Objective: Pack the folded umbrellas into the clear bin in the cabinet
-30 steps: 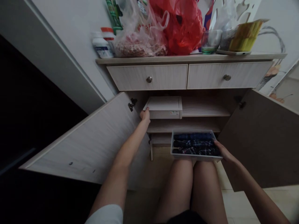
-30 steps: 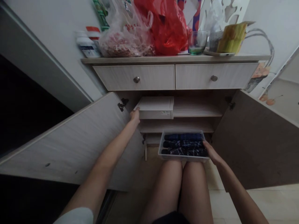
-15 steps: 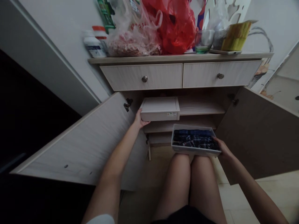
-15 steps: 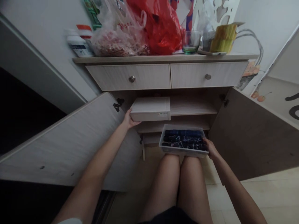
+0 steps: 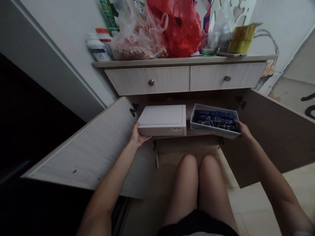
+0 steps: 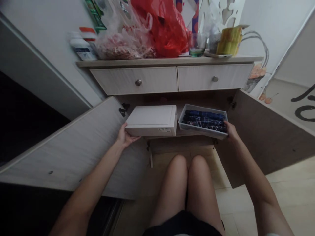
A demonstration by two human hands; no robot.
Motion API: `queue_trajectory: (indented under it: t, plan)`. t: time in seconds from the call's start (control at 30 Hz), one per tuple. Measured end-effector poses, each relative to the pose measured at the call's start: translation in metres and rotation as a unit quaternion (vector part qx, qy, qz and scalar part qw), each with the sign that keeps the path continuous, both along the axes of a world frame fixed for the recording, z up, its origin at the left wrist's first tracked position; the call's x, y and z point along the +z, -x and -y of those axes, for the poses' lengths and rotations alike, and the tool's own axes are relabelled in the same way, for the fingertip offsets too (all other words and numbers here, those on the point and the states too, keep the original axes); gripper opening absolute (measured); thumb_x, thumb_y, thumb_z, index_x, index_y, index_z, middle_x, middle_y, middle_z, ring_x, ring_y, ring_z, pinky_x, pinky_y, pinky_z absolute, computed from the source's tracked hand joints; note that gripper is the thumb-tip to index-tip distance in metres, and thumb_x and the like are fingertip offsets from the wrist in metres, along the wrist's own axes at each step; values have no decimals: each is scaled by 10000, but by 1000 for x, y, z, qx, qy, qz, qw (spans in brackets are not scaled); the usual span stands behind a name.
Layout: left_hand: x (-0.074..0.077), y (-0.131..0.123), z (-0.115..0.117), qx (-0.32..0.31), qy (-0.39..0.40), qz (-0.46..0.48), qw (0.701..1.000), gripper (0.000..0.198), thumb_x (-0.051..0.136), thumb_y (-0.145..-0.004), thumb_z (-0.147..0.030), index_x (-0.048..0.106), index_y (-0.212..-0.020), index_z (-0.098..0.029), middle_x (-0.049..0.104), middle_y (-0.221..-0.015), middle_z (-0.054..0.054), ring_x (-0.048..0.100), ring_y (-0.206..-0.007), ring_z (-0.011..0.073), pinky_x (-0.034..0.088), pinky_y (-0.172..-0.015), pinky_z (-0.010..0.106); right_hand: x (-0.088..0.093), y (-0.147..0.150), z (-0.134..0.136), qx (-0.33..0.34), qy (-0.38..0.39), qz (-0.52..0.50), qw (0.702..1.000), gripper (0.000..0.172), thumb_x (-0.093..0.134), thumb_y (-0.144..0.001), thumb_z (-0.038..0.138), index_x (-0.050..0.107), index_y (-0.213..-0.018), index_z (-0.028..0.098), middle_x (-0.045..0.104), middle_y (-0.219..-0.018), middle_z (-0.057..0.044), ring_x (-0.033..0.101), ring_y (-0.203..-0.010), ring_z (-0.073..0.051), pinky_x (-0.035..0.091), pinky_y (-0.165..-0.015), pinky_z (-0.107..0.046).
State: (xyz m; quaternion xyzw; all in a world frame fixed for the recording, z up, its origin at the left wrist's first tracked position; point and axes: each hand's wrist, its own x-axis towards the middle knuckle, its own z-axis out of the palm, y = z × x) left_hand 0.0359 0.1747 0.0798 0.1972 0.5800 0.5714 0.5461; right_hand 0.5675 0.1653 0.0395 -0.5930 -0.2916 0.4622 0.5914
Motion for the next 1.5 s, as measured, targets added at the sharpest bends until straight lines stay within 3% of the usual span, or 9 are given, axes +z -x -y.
queue_trajectory:
  t: [0.1, 0.37, 0.5, 0.83, 1.03, 1.27, 1.5]
  plan:
    - [0, -6, 3, -9, 0, 3, 1000, 486, 474, -911, -530, 568, -1308, -267, 672, -1043, 114, 679, -872, 273, 612, -750, 419, 13, 10, -10, -40, 18, -21, 999, 153, 612, -850, 324, 648, -766, 202, 671, -602, -9, 634, -533, -175, 512, -499, -259]
    - [3, -4, 7, -6, -6, 4, 1000, 502, 449, -920, -529, 561, -1324, -254, 670, -1028, 108, 680, -847, 257, 608, -754, 414, 16, 16, -16, 10, 9, 12, 1000, 203, 678, -807, 393, 693, -840, 193, 697, -665, -5, 658, -607, -192, 519, -547, -272]
    - [1, -3, 9, 9, -2, -6, 1000, 492, 456, -928, -526, 561, -1330, -263, 662, -1077, 108, 677, -822, 249, 605, -742, 408, 20, 20, -17, 33, 26, 3, 999, 156, 662, -819, 338, 701, -818, 187, 708, -669, -18, 663, -610, -204, 514, -537, -276]
    - [-3, -8, 7, 3, 2, -17, 1000, 487, 460, -925, -536, 550, -1328, -278, 675, -1081, 103, 681, -849, 243, 604, -757, 404, 32, 31, -24, 40, 47, 8, 998, 185, 612, -875, 324, 717, -835, 178, 691, -615, -34, 645, -564, -202, 534, -559, -292]
    - [-9, -33, 4, -6, 3, -6, 1000, 528, 426, -939, -561, 536, -1361, -265, 672, -1138, 109, 684, -899, 251, 609, -774, 404, 28, 47, -33, 62, 85, -33, 994, 225, 574, -913, 345, 671, -784, 189, 641, -547, -3, 574, -460, -164, 475, -481, -258]
    - [-20, -73, 3, -22, -3, -7, 1000, 548, 415, -946, -590, 529, -1375, -269, 651, -1261, 121, 678, -1027, 278, 610, -770, 389, 13, 81, -50, 99, 37, -14, 994, 212, 599, -895, 376, 700, -952, 198, 733, -738, -1, 686, -698, -187, 556, -691, -294]
    - [-25, -98, 1, -29, -4, -16, 999, 584, 421, -937, -615, 512, -1396, -265, 628, -1313, 127, 672, -1032, 274, 598, -772, 382, 8, 112, -62, 107, 4, -12, 994, 184, 624, -895, 358, 696, -874, 190, 726, -721, 0, 676, -682, -161, 542, -680, -257]
